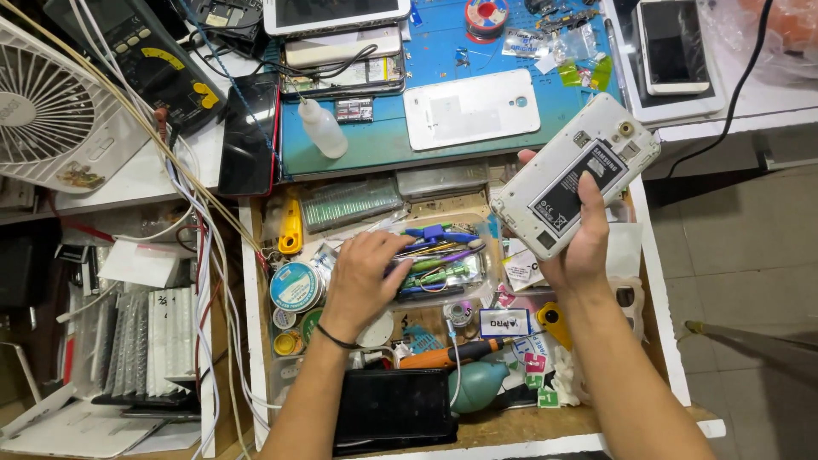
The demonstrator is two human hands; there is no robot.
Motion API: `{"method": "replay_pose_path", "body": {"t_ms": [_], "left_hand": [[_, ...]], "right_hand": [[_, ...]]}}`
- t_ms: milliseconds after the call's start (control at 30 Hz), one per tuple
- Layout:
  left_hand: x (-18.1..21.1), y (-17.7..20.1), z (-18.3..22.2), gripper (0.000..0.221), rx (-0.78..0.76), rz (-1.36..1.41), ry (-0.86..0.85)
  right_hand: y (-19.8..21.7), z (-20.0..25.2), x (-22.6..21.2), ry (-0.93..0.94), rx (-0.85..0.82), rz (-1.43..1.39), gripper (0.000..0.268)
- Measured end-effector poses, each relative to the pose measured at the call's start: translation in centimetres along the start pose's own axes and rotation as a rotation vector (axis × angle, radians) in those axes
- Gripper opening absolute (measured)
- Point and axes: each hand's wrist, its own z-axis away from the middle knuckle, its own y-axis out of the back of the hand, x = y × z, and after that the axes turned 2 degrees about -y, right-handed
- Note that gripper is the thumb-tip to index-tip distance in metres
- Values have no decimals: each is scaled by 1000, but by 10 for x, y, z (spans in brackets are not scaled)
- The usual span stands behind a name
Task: Disassembling and inspecting a mobile phone at a repair bench, using a screwdriver and searching for parts in a drawer.
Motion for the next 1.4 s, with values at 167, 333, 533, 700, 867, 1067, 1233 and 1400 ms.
{"method": "replay_pose_path", "body": {"t_ms": [167,333,533,700,867,1067,1233,1400], "left_hand": [[-9,-11,-1,33,-139,-212,25],[-8,-4,-1,21,-191,-126,85],[24,43,-8,10,-372,80,50],[-9,-10,-1,17,-59,-101,10],[0,-26,-8,25,-144,-322,62],[1,-35,-7,31,-227,-236,157],[-1,-35,-3,24,-161,-209,131],[13,-7,-7,21,78,-156,-15]], "right_hand": [[-3,-1,6,-5,24,-17,53],[-5,3,8,-12,31,1,54],[-10,4,4,-13,49,16,55],[-16,8,5,-41,58,1,55],[-24,12,8,-29,65,-20,52],[-28,16,8,-16,74,-40,49],[-30,14,3,19,65,-62,47],[-21,10,6,40,84,-21,51]]}}
